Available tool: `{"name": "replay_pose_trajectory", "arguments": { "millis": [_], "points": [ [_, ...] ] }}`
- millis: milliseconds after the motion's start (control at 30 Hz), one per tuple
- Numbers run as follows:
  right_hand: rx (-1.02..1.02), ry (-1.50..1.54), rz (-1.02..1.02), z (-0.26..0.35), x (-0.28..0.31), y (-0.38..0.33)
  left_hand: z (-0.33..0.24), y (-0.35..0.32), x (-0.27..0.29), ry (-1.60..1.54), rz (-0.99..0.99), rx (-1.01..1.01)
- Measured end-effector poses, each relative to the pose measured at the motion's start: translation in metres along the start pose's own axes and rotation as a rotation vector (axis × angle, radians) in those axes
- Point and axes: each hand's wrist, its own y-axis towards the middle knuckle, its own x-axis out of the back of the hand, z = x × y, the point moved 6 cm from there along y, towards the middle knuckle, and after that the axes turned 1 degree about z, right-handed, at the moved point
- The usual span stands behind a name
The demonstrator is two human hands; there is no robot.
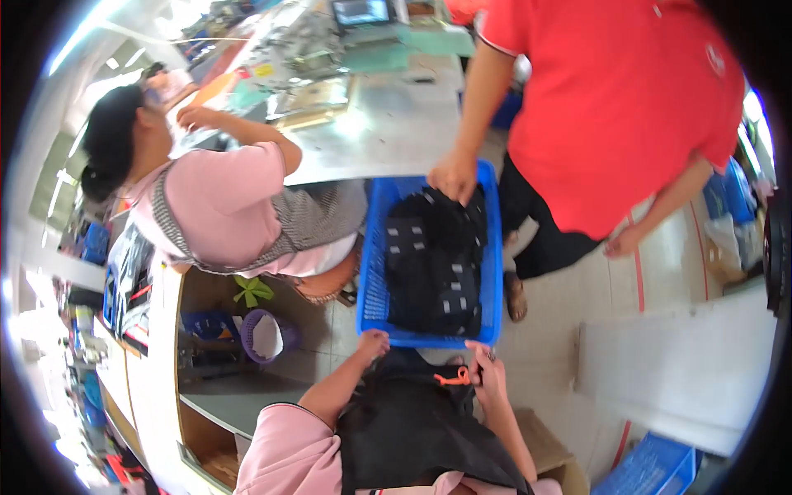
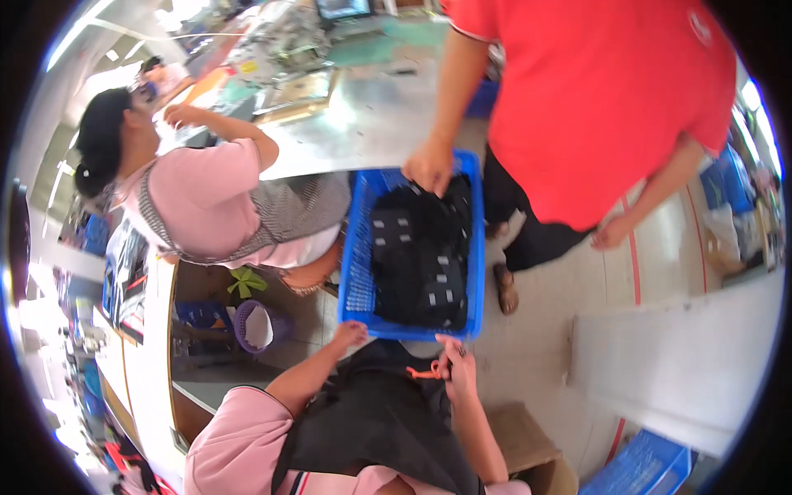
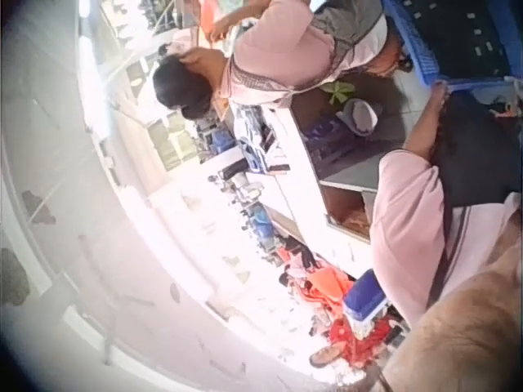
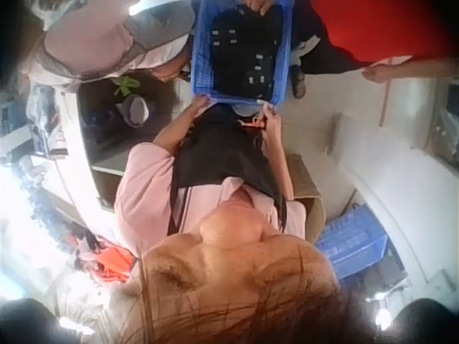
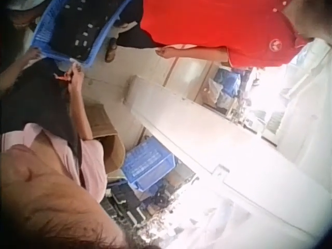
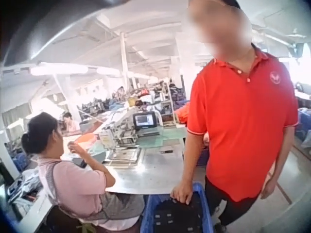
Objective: Removing white stickers from small black fabric components in a factory environment.
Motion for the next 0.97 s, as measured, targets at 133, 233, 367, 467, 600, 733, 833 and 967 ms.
{"name": "replay_pose_trajectory", "arguments": {
  "millis": [133, 233, 367, 467, 600, 733, 833, 967],
  "points": [
    [0.015, 0.024, -0.028, 0.0, 0.005, 0.019, -0.033, 0.02, -0.003, 0.114, 0.044, 0.024],
    [0.042, 0.03, -0.064, -0.004, 0.008, 0.048, -0.057, 0.043, -0.01, 0.192, 0.084, 0.031],
    [0.05, -0.064, -0.108, -0.021, 0.005, 0.111, -0.07, 0.076, -0.018, 0.41, 0.135, 0.044],
    [0.019, -0.153, -0.207, -0.048, 0.026, 0.171, -0.077, 0.099, -0.04, 0.502, 0.252, 0.016],
    [-0.165, -0.186, -0.417, -0.101, 0.05, 0.221, -0.07, 0.124, -0.049, 0.566, 0.319, 0.096],
    [-0.186, -0.098, -0.531, -0.143, 0.065, 0.241, -0.061, 0.138, -0.049, 0.632, 0.358, 0.154],
    [-0.222, -0.067, -0.545, -0.15, 0.062, 0.226, -0.056, 0.136, -0.051, 0.702, 0.37, 0.161],
    [-0.195, -0.057, -0.546, -0.136, 0.052, 0.193, -0.045, 0.124, -0.069, 0.876, 0.438, 0.211]
  ]
}}
